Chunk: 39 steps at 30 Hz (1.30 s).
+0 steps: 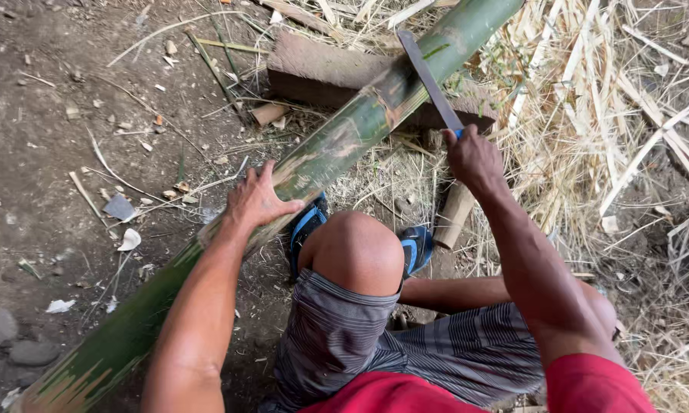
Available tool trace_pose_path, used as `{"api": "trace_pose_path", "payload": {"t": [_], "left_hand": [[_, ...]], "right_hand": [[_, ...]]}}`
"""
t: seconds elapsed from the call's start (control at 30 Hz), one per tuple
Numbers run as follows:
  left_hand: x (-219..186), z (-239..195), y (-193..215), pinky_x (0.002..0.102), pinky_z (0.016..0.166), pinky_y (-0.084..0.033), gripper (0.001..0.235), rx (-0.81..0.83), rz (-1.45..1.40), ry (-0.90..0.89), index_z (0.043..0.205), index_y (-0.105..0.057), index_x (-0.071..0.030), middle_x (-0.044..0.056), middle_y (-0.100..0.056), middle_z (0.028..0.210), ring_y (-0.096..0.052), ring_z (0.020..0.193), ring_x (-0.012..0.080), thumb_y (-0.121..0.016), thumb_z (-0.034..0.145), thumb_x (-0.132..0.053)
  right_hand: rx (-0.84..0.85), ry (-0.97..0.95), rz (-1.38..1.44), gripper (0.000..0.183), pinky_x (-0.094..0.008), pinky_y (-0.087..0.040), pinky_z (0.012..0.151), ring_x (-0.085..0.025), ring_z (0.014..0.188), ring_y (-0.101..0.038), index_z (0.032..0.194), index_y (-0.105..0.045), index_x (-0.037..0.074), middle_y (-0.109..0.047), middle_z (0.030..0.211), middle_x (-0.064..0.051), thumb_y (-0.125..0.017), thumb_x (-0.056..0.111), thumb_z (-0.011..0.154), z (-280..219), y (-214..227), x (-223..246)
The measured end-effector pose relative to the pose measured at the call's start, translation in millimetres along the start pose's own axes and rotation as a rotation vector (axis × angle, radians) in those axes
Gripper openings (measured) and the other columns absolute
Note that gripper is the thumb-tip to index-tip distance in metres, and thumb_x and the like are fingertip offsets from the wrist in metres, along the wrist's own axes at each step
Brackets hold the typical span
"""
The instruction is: The person sits on the ground and uses a machete to shave the outer layer of a green bamboo pole resting on a brick support. They repeatedly strike and scrape the bamboo surface, removing strips of outer skin and creating a pile of shavings.
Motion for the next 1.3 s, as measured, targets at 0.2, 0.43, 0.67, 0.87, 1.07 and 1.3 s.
{"api": "trace_pose_path", "payload": {"t": [0.2,0.43,0.67,0.87,1.07,1.3], "left_hand": [[3.7,9.8,5.5,0.062,0.112,-0.041,0.132,0.032,-0.052,0.006,0.165,-0.021,-0.024,0.022,-0.046,0.154,-0.050,0.139,0.0424,-0.081,0.059,-0.075],[5.1,14.0,10.9,0.060,0.112,-0.042,0.133,0.034,-0.039,0.000,0.164,-0.021,-0.021,0.017,-0.040,0.161,-0.047,0.142,0.0394,-0.082,0.059,-0.075],[6.5,7.0,6.7,0.058,0.109,-0.044,0.132,-0.007,-0.041,-0.015,0.164,-0.021,-0.018,0.018,-0.043,0.157,-0.049,0.139,0.0398,-0.083,0.061,-0.073],[3.3,11.6,16.4,0.054,0.112,-0.047,0.130,0.067,-0.076,0.015,0.163,-0.027,-0.020,0.015,-0.050,0.156,-0.055,0.138,0.0361,-0.082,0.058,-0.072],[11.0,7.4,17.4,0.056,0.113,-0.041,0.132,0.010,-0.093,-0.018,0.163,-0.024,-0.018,0.019,-0.044,0.158,-0.048,0.140,0.0400,-0.084,0.060,-0.074],[5.8,6.0,17.3,0.061,0.113,-0.040,0.129,-0.004,-0.044,-0.022,0.162,-0.026,-0.020,0.018,-0.040,0.160,-0.047,0.142,0.0393,-0.082,0.060,-0.075]], "right_hand": [[0.115,0.409,-0.231,0.048,-0.036,-0.048,0.034,-0.019,0.046,-0.057,0.123,-0.049,0.004,-0.065,0.069,-0.011,-0.029,0.046,0.111,-27.1,-44.5,15.8],[0.117,0.286,-0.097,0.051,-0.035,-0.037,0.036,-0.018,0.043,-0.048,0.120,-0.052,0.005,-0.059,0.061,-0.009,-0.031,0.051,0.113,-31.2,-55.0,-0.1],[-0.147,0.036,0.145,0.052,-0.034,-0.034,0.030,-0.015,0.042,-0.044,0.117,-0.053,-0.001,-0.055,0.062,-0.004,-0.033,0.047,0.115,4.9,-38.4,-15.0],[0.100,0.372,-0.200,0.052,-0.035,-0.041,0.029,-0.018,0.042,-0.050,0.112,-0.050,0.002,-0.059,0.067,-0.012,-0.035,0.052,0.106,-16.9,-61.5,-0.1],[0.022,0.171,0.107,0.049,-0.039,-0.039,0.033,-0.021,0.042,-0.049,0.113,-0.050,0.000,-0.060,0.063,-0.013,-0.035,0.047,0.112,-15.8,-80.5,-0.9],[-0.208,-0.074,0.388,0.051,-0.037,-0.037,0.029,-0.014,0.039,-0.043,0.113,-0.049,-0.002,-0.057,0.061,-0.009,-0.034,0.046,0.113,19.6,-64.6,-44.4]]}}
Point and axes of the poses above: each hand's wrist, its own z-axis towards the middle knuckle, its own y-axis out of the back of the hand, x = y × z, the point moved 1 cm from there along z, towards the middle knuckle
